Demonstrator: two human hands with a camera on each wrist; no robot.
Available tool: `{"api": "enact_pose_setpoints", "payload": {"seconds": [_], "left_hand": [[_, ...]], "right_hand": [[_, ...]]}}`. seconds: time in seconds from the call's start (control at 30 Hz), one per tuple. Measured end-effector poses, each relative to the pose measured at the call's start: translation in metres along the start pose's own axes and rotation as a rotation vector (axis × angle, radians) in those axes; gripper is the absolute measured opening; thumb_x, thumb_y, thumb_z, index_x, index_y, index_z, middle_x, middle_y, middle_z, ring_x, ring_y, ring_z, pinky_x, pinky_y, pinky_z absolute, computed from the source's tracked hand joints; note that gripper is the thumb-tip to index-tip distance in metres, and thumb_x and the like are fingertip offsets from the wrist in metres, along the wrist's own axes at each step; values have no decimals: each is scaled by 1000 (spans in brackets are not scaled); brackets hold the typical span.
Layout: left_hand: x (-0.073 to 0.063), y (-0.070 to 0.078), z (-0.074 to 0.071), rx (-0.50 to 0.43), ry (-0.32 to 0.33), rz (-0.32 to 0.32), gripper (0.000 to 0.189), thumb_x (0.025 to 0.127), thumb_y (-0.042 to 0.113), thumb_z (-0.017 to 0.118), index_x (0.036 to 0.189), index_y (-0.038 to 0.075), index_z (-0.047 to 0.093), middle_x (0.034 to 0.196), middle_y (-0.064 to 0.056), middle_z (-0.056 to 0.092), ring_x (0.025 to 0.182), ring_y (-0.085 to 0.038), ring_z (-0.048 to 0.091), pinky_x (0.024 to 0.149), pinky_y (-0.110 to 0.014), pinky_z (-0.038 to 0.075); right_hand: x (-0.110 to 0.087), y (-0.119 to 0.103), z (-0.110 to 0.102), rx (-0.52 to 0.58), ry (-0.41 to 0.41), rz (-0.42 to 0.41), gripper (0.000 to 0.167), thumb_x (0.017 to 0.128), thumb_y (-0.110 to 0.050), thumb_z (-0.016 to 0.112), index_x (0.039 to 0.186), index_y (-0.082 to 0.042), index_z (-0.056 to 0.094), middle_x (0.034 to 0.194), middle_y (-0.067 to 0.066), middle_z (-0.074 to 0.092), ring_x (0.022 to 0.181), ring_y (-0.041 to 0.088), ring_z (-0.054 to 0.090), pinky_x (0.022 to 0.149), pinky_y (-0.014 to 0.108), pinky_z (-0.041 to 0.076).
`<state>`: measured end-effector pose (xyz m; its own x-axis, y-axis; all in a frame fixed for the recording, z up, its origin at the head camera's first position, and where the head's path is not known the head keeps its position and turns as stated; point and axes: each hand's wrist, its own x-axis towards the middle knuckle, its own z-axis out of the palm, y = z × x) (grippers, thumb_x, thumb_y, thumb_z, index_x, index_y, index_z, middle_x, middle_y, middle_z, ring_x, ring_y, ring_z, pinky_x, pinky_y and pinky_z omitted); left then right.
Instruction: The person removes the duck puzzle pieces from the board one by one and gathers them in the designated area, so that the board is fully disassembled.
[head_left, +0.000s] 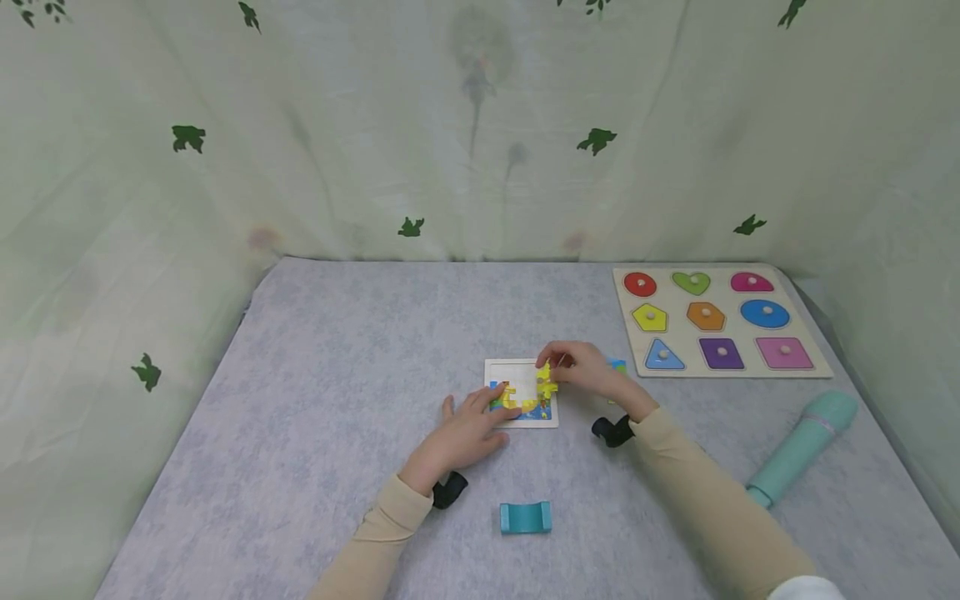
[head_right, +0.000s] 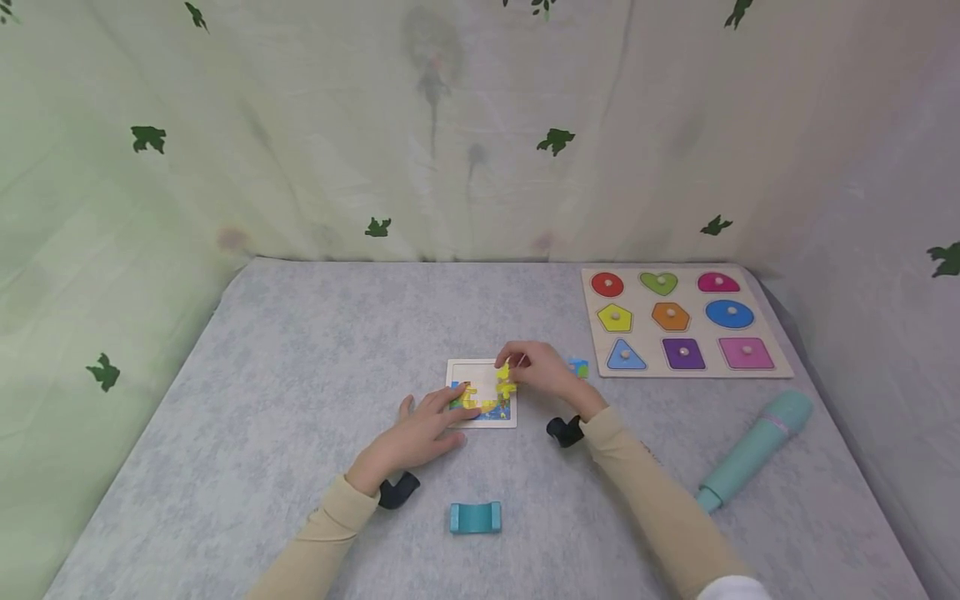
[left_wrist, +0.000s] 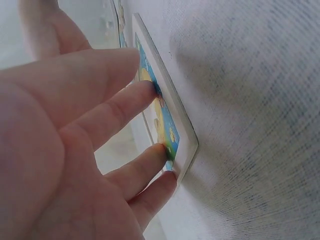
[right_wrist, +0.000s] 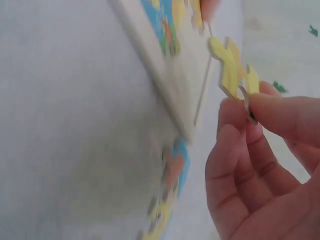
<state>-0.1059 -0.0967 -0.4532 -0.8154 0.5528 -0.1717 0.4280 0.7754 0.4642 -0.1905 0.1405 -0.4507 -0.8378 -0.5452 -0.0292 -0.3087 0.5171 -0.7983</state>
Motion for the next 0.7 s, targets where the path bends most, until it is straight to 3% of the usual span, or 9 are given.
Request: {"api": "enact_pose_setpoints", "payload": {"seconds": [0.37, 0.7], "left_hand": [[-1, -2, 2, -26, 14, 14, 40, 98, 23, 57, 136, 16, 55, 154, -12, 27, 139, -35, 24, 98, -74, 12], [0, -1, 1, -31, 10, 12, 39, 98, 23, 56, 137, 17, 55, 154, -12, 27, 139, -36, 24, 99, -74, 11]], "right_hand": [[-29, 29, -36, 0, -4, 192, 10, 88, 0, 60, 97, -3, 61, 82, 7, 56, 71, 23, 54, 57, 32, 46], [-33, 34, -37, -15, -42, 199, 9, 87, 2, 60, 94, -2, 62, 78, 5, 57, 69, 21, 53, 61, 33, 47]]}}
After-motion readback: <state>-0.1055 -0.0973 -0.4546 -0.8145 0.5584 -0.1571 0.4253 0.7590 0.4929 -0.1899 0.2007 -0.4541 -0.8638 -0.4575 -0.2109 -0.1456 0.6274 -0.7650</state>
